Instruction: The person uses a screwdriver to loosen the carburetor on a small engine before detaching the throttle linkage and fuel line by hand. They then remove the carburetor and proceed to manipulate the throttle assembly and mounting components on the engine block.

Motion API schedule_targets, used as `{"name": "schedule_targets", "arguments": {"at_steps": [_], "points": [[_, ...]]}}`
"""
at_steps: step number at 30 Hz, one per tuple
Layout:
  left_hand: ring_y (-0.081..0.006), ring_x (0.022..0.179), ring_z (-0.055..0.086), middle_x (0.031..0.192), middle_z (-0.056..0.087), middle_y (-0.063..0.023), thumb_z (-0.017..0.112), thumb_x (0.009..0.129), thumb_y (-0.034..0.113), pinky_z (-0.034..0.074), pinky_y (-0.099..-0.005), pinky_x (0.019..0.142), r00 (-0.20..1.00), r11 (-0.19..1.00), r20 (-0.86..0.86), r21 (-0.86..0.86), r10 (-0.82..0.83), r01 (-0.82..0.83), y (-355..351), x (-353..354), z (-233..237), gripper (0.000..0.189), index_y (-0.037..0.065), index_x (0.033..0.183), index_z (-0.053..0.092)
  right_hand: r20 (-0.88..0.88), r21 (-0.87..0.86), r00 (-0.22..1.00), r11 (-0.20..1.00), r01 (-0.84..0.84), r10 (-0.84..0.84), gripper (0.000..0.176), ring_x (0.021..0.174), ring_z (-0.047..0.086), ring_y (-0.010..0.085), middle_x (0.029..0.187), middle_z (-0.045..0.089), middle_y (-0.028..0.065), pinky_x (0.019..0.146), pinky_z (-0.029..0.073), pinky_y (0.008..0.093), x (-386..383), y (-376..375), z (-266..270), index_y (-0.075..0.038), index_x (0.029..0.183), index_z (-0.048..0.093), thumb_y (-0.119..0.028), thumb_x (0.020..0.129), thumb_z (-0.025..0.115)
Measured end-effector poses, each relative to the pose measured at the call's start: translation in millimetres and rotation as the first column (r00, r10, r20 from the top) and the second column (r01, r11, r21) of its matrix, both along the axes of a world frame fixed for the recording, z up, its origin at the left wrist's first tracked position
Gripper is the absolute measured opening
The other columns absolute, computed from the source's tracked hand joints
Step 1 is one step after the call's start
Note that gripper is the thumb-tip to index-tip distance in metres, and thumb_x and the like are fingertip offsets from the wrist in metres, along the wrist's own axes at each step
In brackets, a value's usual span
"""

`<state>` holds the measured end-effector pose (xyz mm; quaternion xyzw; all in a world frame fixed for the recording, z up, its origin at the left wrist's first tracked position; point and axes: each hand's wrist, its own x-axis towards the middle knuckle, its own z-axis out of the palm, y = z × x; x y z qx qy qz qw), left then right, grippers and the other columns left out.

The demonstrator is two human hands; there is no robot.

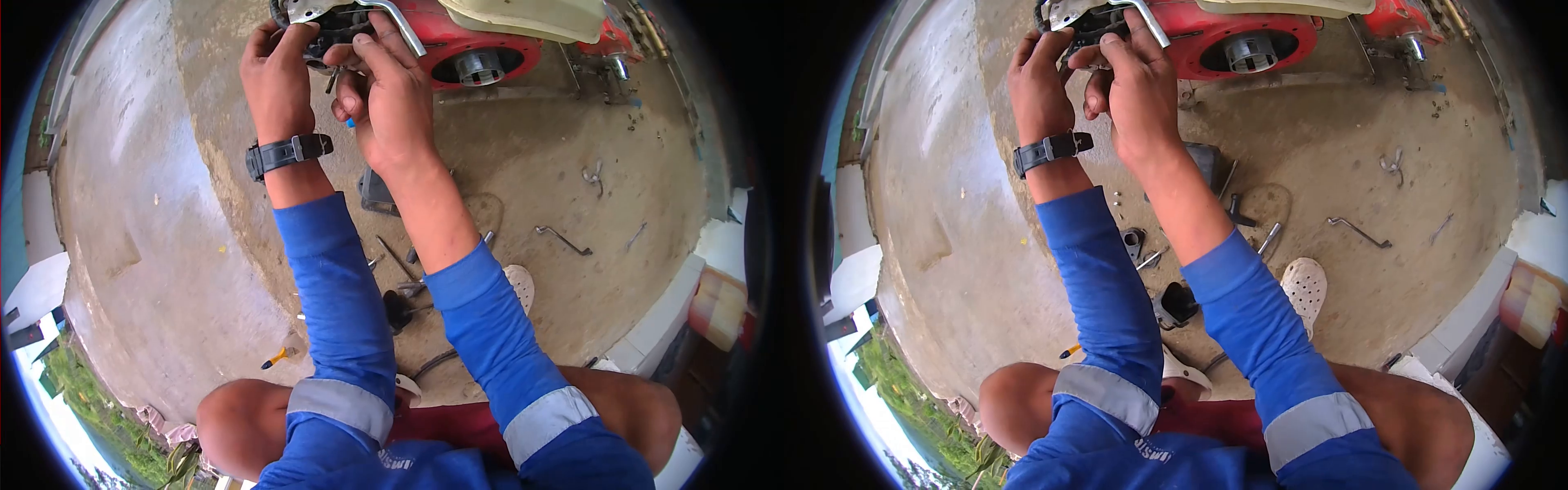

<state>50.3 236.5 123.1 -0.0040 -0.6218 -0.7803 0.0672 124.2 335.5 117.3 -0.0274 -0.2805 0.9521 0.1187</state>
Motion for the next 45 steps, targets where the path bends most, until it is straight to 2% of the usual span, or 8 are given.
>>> {"name": "schedule_targets", "arguments": {"at_steps": [10,16,29,32,34,38,42,45], "points": [[-0.0155,0.079,0.066,0.098,0.070,-0.0078,0.083,0.084,0.020,0.051,-0.0287,0.066,0.995,0.973,-0.039,-0.212,0.089,-0.095,2.6,-3.8,-2.9,0.041,-0.004,0.113,0.066,0.141,-0.148,0.989,0.987,0.054,-0.033,0.029,0.057,0.057,0.0135,0.090,0.071,0.0076,0.050,0.049,0.0291,-14.7,-14.4,-1.3,-0.003,0.136,0.059,-0.013,0.111,0.047],[-0.0178,0.091,0.070,0.107,0.073,-0.0102,0.071,0.094,0.013,0.055,-0.0281,0.074,0.997,0.957,0.055,0.285,-0.061,0.042,-13.4,-2.8,-19.0,0.030,-0.005,0.117,0.067,0.224,-0.098,0.974,0.995,-0.001,0.023,0.023,0.057,0.060,0.0156,0.088,0.069,0.0077,0.051,0.051,0.0293,-7.9,-9.5,13.0,-0.002,0.107,0.064,-0.017,0.112,0.047],[-0.0109,0.095,0.069,0.107,0.074,-0.0067,0.072,0.097,0.017,0.055,-0.0247,0.078,0.991,0.989,0.038,-0.070,-0.127,0.130,-21.7,-12.9,-33.8,0.030,-0.002,0.121,0.073,0.364,0.059,0.921,0.990,0.126,-0.139,0.021,0.050,0.058,0.0119,0.081,0.072,0.0087,0.044,0.046,0.0240,-22.1,-15.4,27.2,0.001,0.114,0.065,-0.016,0.111,0.054],[-0.0111,0.097,0.069,0.114,0.074,-0.0042,0.071,0.098,0.018,0.056,-0.0263,0.081,0.957,0.890,-0.167,-0.432,-0.239,0.147,-26.1,-17.1,-38.1,0.027,0.002,0.119,0.075,0.402,0.069,0.903,0.989,0.134,-0.150,0.022,0.048,0.057,0.0114,0.078,0.072,0.0084,0.043,0.044,0.0236,-18.2,-15.9,34.8,0.001,0.109,0.067,-0.018,0.111,0.056],[-0.0120,0.098,0.069,0.123,0.072,-0.0030,0.068,0.099,0.019,0.055,-0.0279,0.083,0.831,0.513,-0.472,-0.811,-0.294,-0.279,-25.9,-14.0,-34.7,0.028,0.004,0.121,0.075,0.392,0.028,0.907,0.988,0.155,-0.153,0.023,0.048,0.058,0.0111,0.077,0.073,0.0082,0.043,0.043,0.0237,-18.0,-15.9,37.6,0.001,0.106,0.067,-0.018,0.111,0.056],[-0.0107,0.088,0.066,0.109,0.074,-0.0007,0.060,0.104,0.017,0.054,-0.0267,0.078,0.796,0.430,-0.525,-0.820,-0.301,-0.379,-24.2,-15.4,-33.9,0.025,0.003,0.121,0.073,0.355,0.048,0.899,0.966,0.256,-0.256,0.029,0.049,0.059,0.0112,0.076,0.073,0.0079,0.044,0.045,0.0244,-21.0,-24.2,35.0,0.002,0.100,0.068,-0.022,0.111,0.057],[-0.0036,0.075,0.057,0.091,0.067,0.0063,0.054,0.107,0.015,0.048,-0.0207,0.067,0.991,0.929,-0.097,-0.365,-0.095,0.054,-4.3,-6.5,-30.2,0.024,0.002,0.121,0.070,0.348,0.014,0.903,0.964,0.265,-0.253,0.033,0.051,0.062,0.0109,0.075,0.074,0.0072,0.047,0.049,0.0237,-20.2,-21.8,34.0,0.002,0.095,0.070,-0.024,0.111,0.057],[-0.0046,0.078,0.057,0.094,0.066,0.0046,0.055,0.106,0.013,0.048,-0.0213,0.070,0.983,0.931,-0.112,-0.353,-0.143,0.095,-16.1,-20.3,-33.6,0.023,0.003,0.116,0.072,0.486,0.002,0.861,0.985,0.175,-0.154,0.034,0.054,0.063,0.0102,0.073,0.073,0.0062,0.049,0.049,0.0232,-20.5,-13.1,51.2,0.002,0.093,0.071,-0.024,0.110,0.057]]}}
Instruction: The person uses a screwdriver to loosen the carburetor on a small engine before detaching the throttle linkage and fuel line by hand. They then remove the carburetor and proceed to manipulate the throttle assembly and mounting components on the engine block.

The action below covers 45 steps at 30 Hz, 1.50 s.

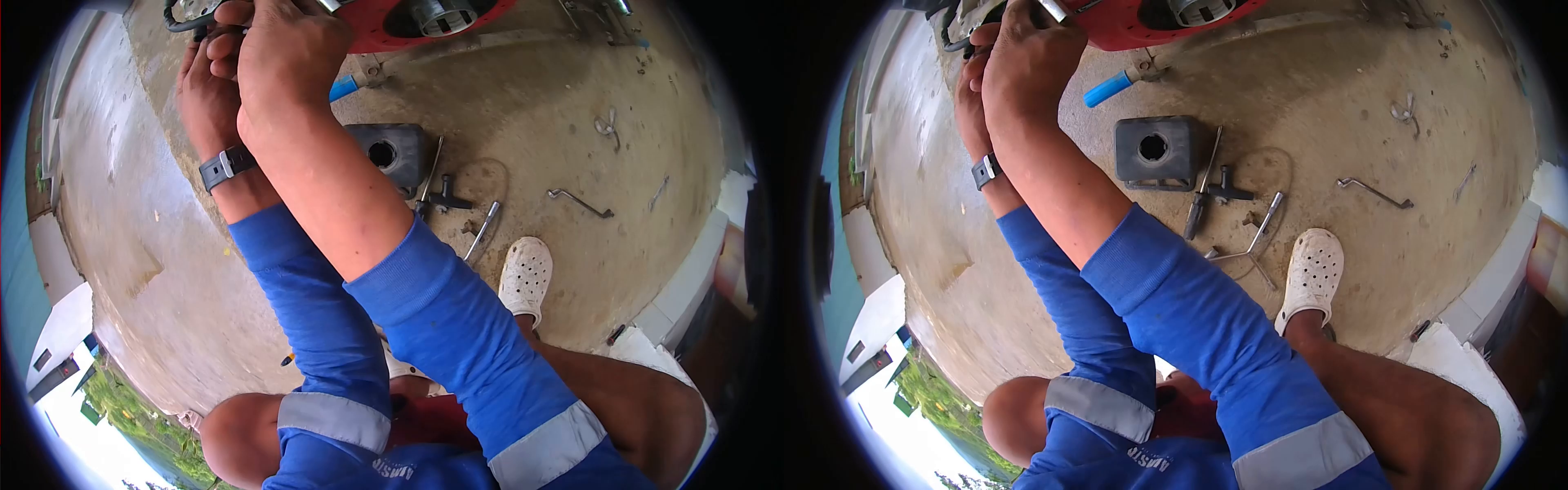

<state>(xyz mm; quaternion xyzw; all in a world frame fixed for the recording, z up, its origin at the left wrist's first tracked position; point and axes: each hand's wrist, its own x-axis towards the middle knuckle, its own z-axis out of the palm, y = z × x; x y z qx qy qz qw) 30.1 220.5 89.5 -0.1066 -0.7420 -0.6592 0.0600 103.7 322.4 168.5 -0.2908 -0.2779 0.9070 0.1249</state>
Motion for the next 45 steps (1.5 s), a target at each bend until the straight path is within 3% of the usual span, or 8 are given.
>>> {"name": "schedule_targets", "arguments": {"at_steps": [1,2,8,11,23,26,33,45], "points": [[-0.0107,0.089,0.069,0.106,0.074,-0.0025,0.061,0.103,0.016,0.056,-0.0264,0.079,1.000,0.999,-0.011,-0.053,-0.002,0.001,0.5,-0.7,2.0,0.021,0.003,0.109,0.077,0.000,0.001,1.000,1.000,0.006,-0.006,0.034,0.054,0.063,0.0102,0.073,0.073,0.0062,0.049,0.049,0.0232,1.0,1.5,1.2,0.002,0.093,0.071,-0.024,0.110,0.057],[-0.0100,0.081,0.069,0.102,0.074,-0.0040,0.063,0.102,0.015,0.056,-0.0246,0.071,0.960,0.916,0.278,0.395,-0.040,-0.076,3.6,1.8,0.2,0.021,0.001,0.113,0.074,0.015,0.033,1.000,0.999,-0.001,0.001,0.034,0.055,0.063,0.0102,0.074,0.074,0.0061,0.050,0.050,0.0229,2.5,1.9,2.3,0.001,0.093,0.071,-0.024,0.110,0.057],[-0.0110,0.077,0.068,0.097,0.073,-0.0054,0.064,0.102,0.013,0.055,-0.0225,0.066,0.894,0.716,0.221,0.683,-0.390,0.143,-14.7,-9.0,-11.0,0.024,0.000,0.122,0.067,-0.123,0.123,0.991,0.990,0.063,-0.048,0.030,0.057,0.065,0.0097,0.076,0.075,0.0064,0.053,0.052,0.0222,4.5,-0.8,-6.4,0.000,0.094,0.071,-0.022,0.110,0.058],[-0.0123,0.079,0.068,0.095,0.073,-0.0055,0.062,0.103,0.013,0.055,-0.0233,0.067,0.986,0.983,0.159,0.182,-0.054,0.024,-6.8,1.4,5.0,0.025,-0.001,0.123,0.065,0.031,0.055,1.000,0.998,-0.006,0.004,0.030,0.056,0.065,0.0100,0.077,0.074,0.0064,0.052,0.051,0.0221,3.7,4.9,5.1,0.001,0.095,0.070,-0.022,0.110,0.058],[-0.0130,0.090,0.070,0.107,0.076,-0.0091,0.064,0.105,0.016,0.057,-0.0256,0.078,0.966,0.987,-0.257,-0.149,0.020,-0.060,-12.0,-5.8,-24.7,0.027,0.000,0.125,0.070,-0.270,-0.080,0.934,0.972,0.222,-0.236,0.021,0.036,0.049,0.0111,0.060,0.064,0.0066,0.034,0.037,0.0246,-30.8,-19.4,-37.8,-0.003,0.085,0.062,-0.012,0.105,0.060],[-0.0123,0.088,0.069,0.104,0.076,-0.0081,0.068,0.102,0.011,0.056,-0.0245,0.075,0.991,0.884,0.130,0.460,0.022,-0.080,6.0,3.0,-18.5,0.023,-0.001,0.122,0.070,-0.225,-0.098,0.949,0.974,0.204,-0.222,0.020,0.037,0.049,0.0106,0.058,0.061,0.0043,0.034,0.036,0.0246,-32.5,-22.0,-38.2,-0.003,0.086,0.061,-0.011,0.104,0.061],[-0.0108,0.085,0.068,0.110,0.068,-0.0020,0.084,0.090,0.006,0.054,-0.0219,0.074,0.977,0.963,-0.144,0.242,0.157,-0.120,22.4,16.1,-14.0,0.033,-0.006,0.118,0.070,-0.413,-0.278,0.867,0.945,0.173,-0.280,0.019,0.050,0.049,0.0070,0.068,0.060,0.0004,0.045,0.038,0.0244,-34.1,-24.5,-48.1,-0.002,0.084,0.059,-0.004,0.102,0.063],[-0.0076,0.078,0.066,0.094,0.077,-0.0070,0.087,0.088,0.013,0.053,-0.0224,0.072,0.959,0.962,-0.095,0.067,0.269,-0.263,24.7,19.0,8.0,0.036,-0.009,0.111,0.072,-0.352,0.006,0.874,0.933,0.360,-0.335,0.015,0.068,0.055,0.0077,0.075,0.065,0.0014,0.064,0.046,0.0269,-33.4,-21.0,-42.5,0.003,0.086,0.063,-0.003,0.101,0.062]]}}
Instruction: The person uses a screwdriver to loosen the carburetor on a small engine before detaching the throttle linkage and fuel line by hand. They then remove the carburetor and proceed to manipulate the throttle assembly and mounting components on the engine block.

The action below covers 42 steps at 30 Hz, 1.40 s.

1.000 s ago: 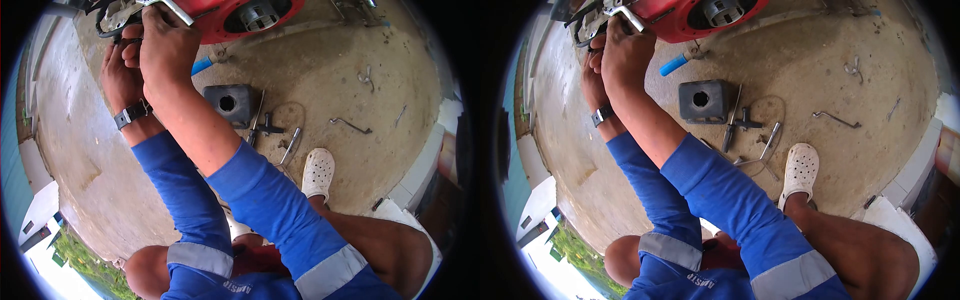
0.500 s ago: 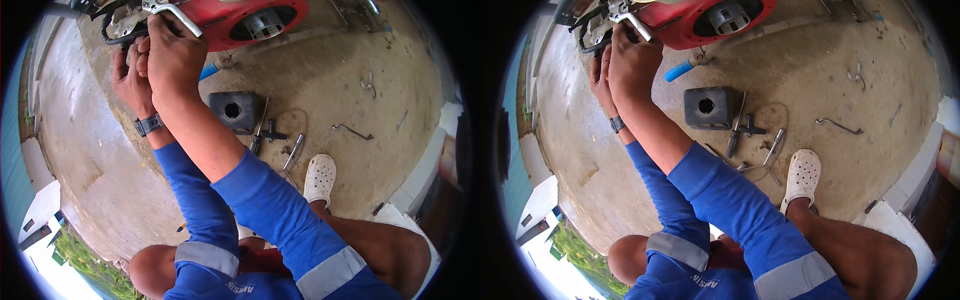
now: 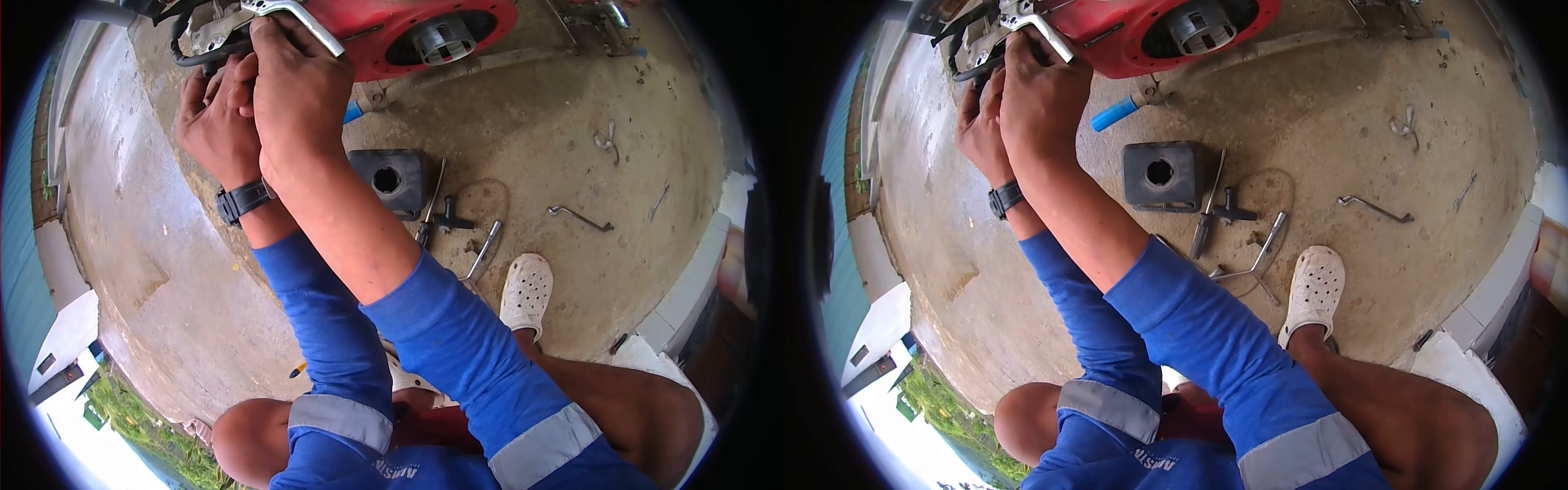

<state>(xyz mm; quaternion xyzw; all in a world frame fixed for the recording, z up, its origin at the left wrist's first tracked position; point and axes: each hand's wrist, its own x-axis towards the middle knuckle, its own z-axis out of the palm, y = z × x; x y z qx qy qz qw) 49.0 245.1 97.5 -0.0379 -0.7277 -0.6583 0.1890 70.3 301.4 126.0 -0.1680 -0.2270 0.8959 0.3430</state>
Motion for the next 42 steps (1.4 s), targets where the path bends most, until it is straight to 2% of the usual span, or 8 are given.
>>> {"name": "schedule_targets", "arguments": {"at_steps": [3,8,12,14,17,26,34,42], "points": [[-0.0081,0.080,0.067,0.098,0.078,-0.0095,0.086,0.088,0.013,0.054,-0.0221,0.072,0.999,0.999,0.045,0.050,-0.024,0.022,0.4,0.8,3.5,0.039,-0.011,0.115,0.070,0.034,0.033,0.999,0.999,0.015,-0.016,0.018,0.063,0.056,0.0082,0.071,0.064,0.0019,0.056,0.044,0.0267,4.6,2.7,2.8,0.001,0.084,0.062,-0.004,0.101,0.061],[-0.0101,0.081,0.070,0.100,0.079,-0.0123,0.085,0.089,0.011,0.056,-0.0224,0.072,0.999,0.995,0.019,0.089,-0.044,0.043,-2.1,-3.6,-2.0,0.038,-0.011,0.115,0.068,0.043,-0.148,0.993,0.983,-0.107,0.114,0.022,0.048,0.055,0.0110,0.065,0.063,0.0034,0.041,0.038,0.0270,5.1,3.3,6.1,-0.002,0.082,0.060,-0.007,0.103,0.059],[-0.0121,0.083,0.072,0.101,0.079,-0.0152,0.084,0.091,0.011,0.056,-0.0231,0.073,0.999,1.000,0.038,0.015,-0.019,0.018,1.5,1.2,5.1,0.036,-0.012,0.114,0.068,0.144,-0.102,0.977,0.985,-0.141,0.155,0.021,0.048,0.054,0.0102,0.065,0.063,0.0033,0.043,0.038,0.0273,13.2,8.0,14.4,-0.002,0.083,0.061,-0.008,0.104,0.059],[-0.0126,0.083,0.072,0.101,0.079,-0.0158,0.083,0.091,0.011,0.057,-0.0234,0.072,1.000,0.999,0.029,-0.032,0.009,-0.008,4.1,6.0,8.3,0.034,-0.012,0.112,0.068,0.092,0.163,0.986,0.979,0.121,-0.137,0.022,0.048,0.052,0.0096,0.064,0.062,0.0023,0.043,0.038,0.0279,4.9,1.7,1.4,-0.001,0.083,0.062,-0.008,0.103,0.060],[-0.0126,0.082,0.072,0.098,0.079,-0.0159,0.084,0.091,0.013,0.057,-0.0243,0.072,0.999,0.997,0.018,-0.075,0.030,-0.028,6.4,10.2,9.7,0.034,-0.012,0.111,0.070,0.095,-0.004,0.994,0.998,-0.061,0.061,0.024,0.049,0.052,0.0091,0.064,0.063,0.0024,0.045,0.039,0.0281,13.1,7.0,6.9,-0.001,0.081,0.063,-0.010,0.103,0.062],[-0.0139,0.083,0.073,0.103,0.079,-0.0176,0.086,0.089,0.013,0.058,-0.0250,0.074,0.998,0.999,0.065,0.027,0.016,-0.018,2.4,9.0,10.0,0.046,-0.015,0.120,0.067,0.199,-0.083,0.969,0.988,-0.133,0.147,0.034,0.041,0.052,0.0123,0.060,0.061,0.0038,0.036,0.035,0.0290,19.5,10.9,19.8,-0.001,0.075,0.062,-0.017,0.105,0.062],[-0.0150,0.086,0.072,0.105,0.078,-0.0192,0.087,0.087,0.011,0.058,-0.0240,0.075,0.993,1.000,0.111,0.007,-0.025,0.025,-2.6,4.9,9.5,0.058,-0.019,0.128,0.059,0.161,0.037,0.985,0.997,-0.073,0.066,0.036,0.038,0.051,0.0124,0.057,0.060,0.0050,0.035,0.034,0.0279,14.6,4.2,13.2,-0.001,0.073,0.059,-0.015,0.107,0.059],[-0.0118,0.080,0.068,0.101,0.077,-0.0162,0.087,0.088,0.011,0.054,-0.0231,0.067,0.978,0.992,0.164,0.020,-0.125,0.123,-10.9,1.5,20.1,0.051,-0.017,0.122,0.062,0.204,0.083,0.979,0.996,-0.037,0.020,0.037,0.037,0.050,0.0122,0.056,0.059,0.0045,0.034,0.035,0.0271,13.1,1.6,16.6,-0.001,0.073,0.058,-0.016,0.107,0.059]]}}
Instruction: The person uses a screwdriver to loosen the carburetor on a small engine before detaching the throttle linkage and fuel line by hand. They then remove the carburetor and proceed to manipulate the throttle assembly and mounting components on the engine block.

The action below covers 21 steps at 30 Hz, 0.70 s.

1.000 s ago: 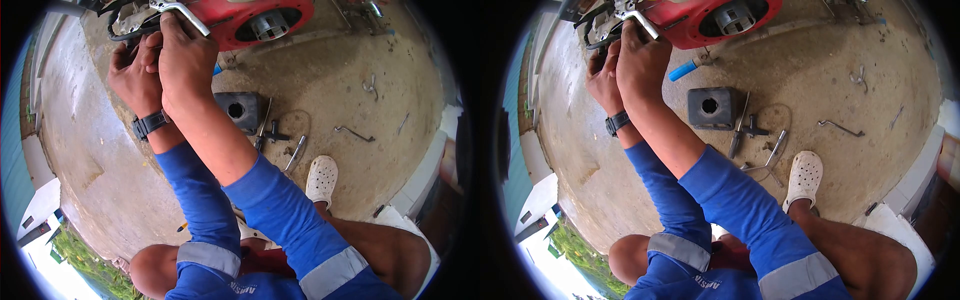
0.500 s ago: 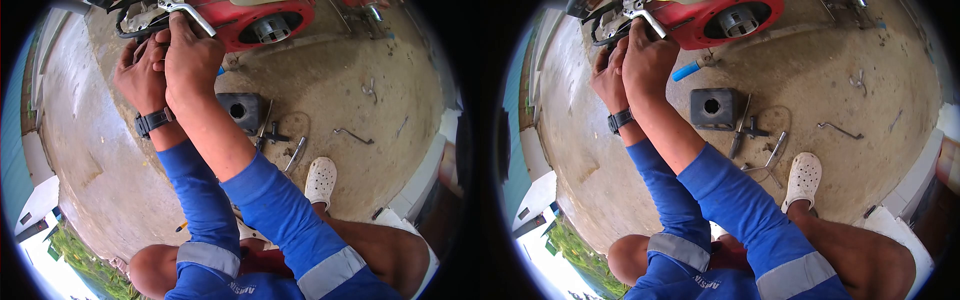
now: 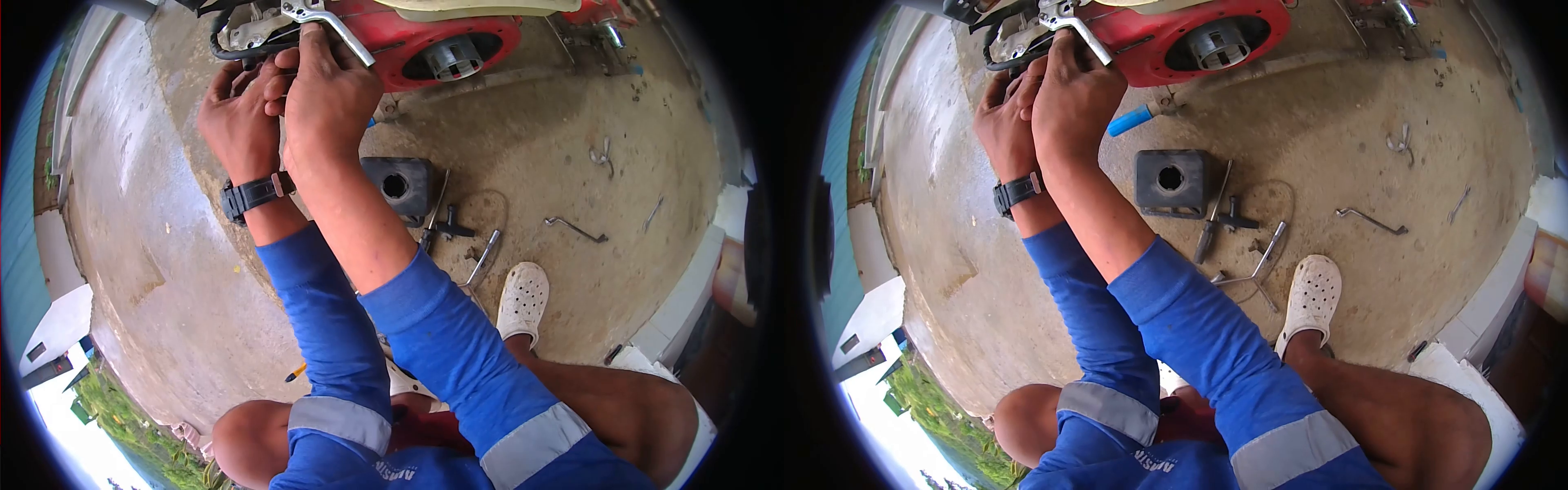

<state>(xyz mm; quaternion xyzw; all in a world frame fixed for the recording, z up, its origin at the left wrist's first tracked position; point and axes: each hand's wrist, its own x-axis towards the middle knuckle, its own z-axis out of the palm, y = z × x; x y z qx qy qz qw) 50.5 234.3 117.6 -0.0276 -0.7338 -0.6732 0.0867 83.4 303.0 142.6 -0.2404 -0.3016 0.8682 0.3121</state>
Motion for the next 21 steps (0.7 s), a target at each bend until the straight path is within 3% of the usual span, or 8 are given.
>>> {"name": "schedule_targets", "arguments": {"at_steps": [2,8,10,11,12,14,16,21], "points": [[-0.0111,0.079,0.067,0.099,0.077,-0.0153,0.087,0.088,0.011,0.053,-0.0229,0.065,1.000,1.000,0.011,-0.026,-0.008,0.008,-1.5,-1.6,1.5,0.048,-0.016,0.120,0.063,-0.024,-0.078,0.999,0.997,-0.028,0.026,0.038,0.037,0.050,0.0127,0.056,0.059,0.0050,0.034,0.036,0.0271,-1.5,-1.6,-1.2,-0.001,0.073,0.059,-0.016,0.107,0.058],[-0.0104,0.077,0.066,0.096,0.077,-0.0128,0.087,0.086,0.014,0.053,-0.0236,0.065,1.000,0.999,-0.013,-0.031,-0.013,0.013,1.3,-2.5,3.3,0.043,-0.012,0.113,0.066,0.001,-0.058,1.000,0.998,-0.012,0.012,0.039,0.039,0.052,0.0133,0.061,0.063,0.0071,0.034,0.040,0.0272,-1.8,-1.9,1.3,0.002,0.076,0.062,-0.022,0.107,0.059],[-0.0106,0.077,0.067,0.095,0.077,-0.0127,0.088,0.084,0.015,0.054,-0.0241,0.066,0.999,0.998,-0.026,-0.061,-0.021,0.020,-0.3,-3.1,4.6,0.044,-0.012,0.112,0.067,0.127,-0.179,0.988,0.981,-0.068,0.091,0.024,0.054,0.064,0.0107,0.076,0.074,0.0045,0.047,0.048,0.0240,1.2,-2.3,5.6,-0.001,0.091,0.069,-0.016,0.107,0.062],[-0.0108,0.078,0.067,0.095,0.077,-0.0130,0.088,0.084,0.016,0.054,-0.0244,0.067,1.000,0.998,-0.013,-0.057,-0.006,0.005,-0.1,-3.4,3.7,0.044,-0.012,0.112,0.068,0.123,-0.232,0.990,0.972,-0.043,0.073,0.015,0.058,0.070,0.0167,0.084,0.078,0.0095,0.049,0.053,0.0292,-0.1,-2.5,8.7,0.001,0.099,0.072,-0.011,0.104,0.065],[-0.0110,0.078,0.068,0.095,0.077,-0.0132,0.088,0.084,0.016,0.054,-0.0246,0.067,1.000,0.999,-0.002,-0.051,0.010,-0.010,-0.5,-4.7,1.9,0.044,-0.011,0.112,0.068,0.119,-0.228,0.990,0.973,-0.045,0.074,0.015,0.058,0.070,0.0167,0.084,0.078,0.0095,0.049,0.053,0.0292,-2.5,-3.1,8.5,0.001,0.099,0.072,-0.011,0.104,0.065],[-0.0114,0.078,0.068,0.096,0.077,-0.0135,0.089,0.083,0.016,0.055,-0.0253,0.068,1.000,1.000,0.013,-0.004,-0.010,0.010,-1.0,-5.2,-3.1,0.047,-0.012,0.115,0.069,0.075,-0.166,0.996,0.984,0.058,-0.046,0.038,0.041,0.053,0.0130,0.065,0.066,0.0070,0.035,0.041,0.0266,-7.2,-4.8,6.3,0.002,0.079,0.064,-0.022,0.107,0.059],[-0.0119,0.079,0.068,0.096,0.077,-0.0134,0.089,0.082,0.016,0.055,-0.0259,0.069,0.997,0.996,-0.023,-0.033,0.078,-0.079,2.7,-3.7,-7.5,0.050,-0.013,0.118,0.069,0.067,-0.129,0.996,0.990,0.059,-0.051,0.038,0.042,0.054,0.0125,0.066,0.067,0.0062,0.035,0.041,0.0264,-9.2,-4.7,2.1,0.002,0.080,0.065,-0.023,0.107,0.060],[-0.0142,0.081,0.071,0.096,0.078,-0.0144,0.088,0.082,0.013,0.057,-0.0274,0.071,0.996,0.999,-0.077,-0.012,0.044,-0.045,2.3,-1.0,-4.6,0.044,-0.013,0.114,0.071,0.087,-0.126,0.996,0.992,-0.013,0.024,0.033,0.046,0.057,0.0113,0.074,0.069,0.0069,0.037,0.045,0.0261,-0.7,-2.2,6.3,0.003,0.089,0.067,-0.023,0.109,0.059]]}}
